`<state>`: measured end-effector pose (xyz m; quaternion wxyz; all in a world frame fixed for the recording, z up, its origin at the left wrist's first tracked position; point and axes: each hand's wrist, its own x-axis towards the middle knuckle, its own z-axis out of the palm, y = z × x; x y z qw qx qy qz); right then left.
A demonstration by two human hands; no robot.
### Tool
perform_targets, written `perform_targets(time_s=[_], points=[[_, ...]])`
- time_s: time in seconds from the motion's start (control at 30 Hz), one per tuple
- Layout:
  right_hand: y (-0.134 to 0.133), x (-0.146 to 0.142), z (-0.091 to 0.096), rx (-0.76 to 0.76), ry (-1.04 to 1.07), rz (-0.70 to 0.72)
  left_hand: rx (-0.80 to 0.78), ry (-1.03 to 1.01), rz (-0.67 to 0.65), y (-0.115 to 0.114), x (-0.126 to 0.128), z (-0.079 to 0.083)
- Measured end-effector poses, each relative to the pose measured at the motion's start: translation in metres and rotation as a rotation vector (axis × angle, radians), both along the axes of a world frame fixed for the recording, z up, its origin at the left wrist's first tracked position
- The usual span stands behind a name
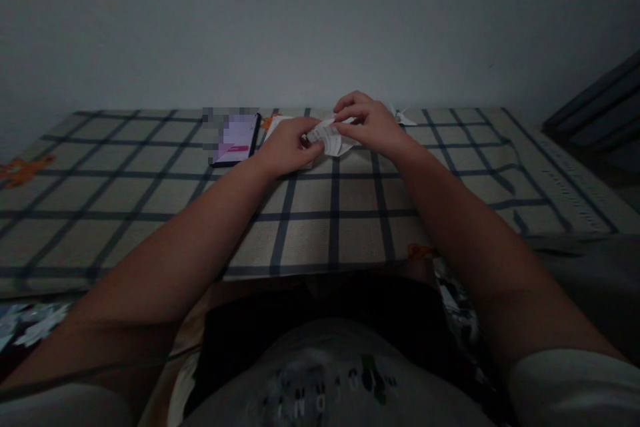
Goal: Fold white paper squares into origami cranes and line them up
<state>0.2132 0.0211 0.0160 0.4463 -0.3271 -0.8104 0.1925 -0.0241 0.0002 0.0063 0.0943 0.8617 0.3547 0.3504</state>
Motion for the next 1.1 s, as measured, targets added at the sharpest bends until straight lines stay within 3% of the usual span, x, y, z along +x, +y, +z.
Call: perform_targets(time_s=[0.2, 0.53, 0.77, 1.1], points=[[0.004, 0.002, -0.002, -0.016, 0.027, 0.014, -0.021, -0.024, -0.013, 0.002, -0.001, -0.002], [0.012, 0.007, -0.004, -0.003, 0.077, 0.055, -0.182, -0.272, -0.049, 0.008, 0.003, -0.007], [0.008, 0.006, -0.002, -0.020, 0.073, 0.029, -0.237, -0.286, -0.023, 0.009, 0.002, -0.004], [0.006, 0.002, 0.002, 0.008, 0.033, -0.011, -0.189, -0.247, 0.011, 0.008, 0.003, -0.002]])
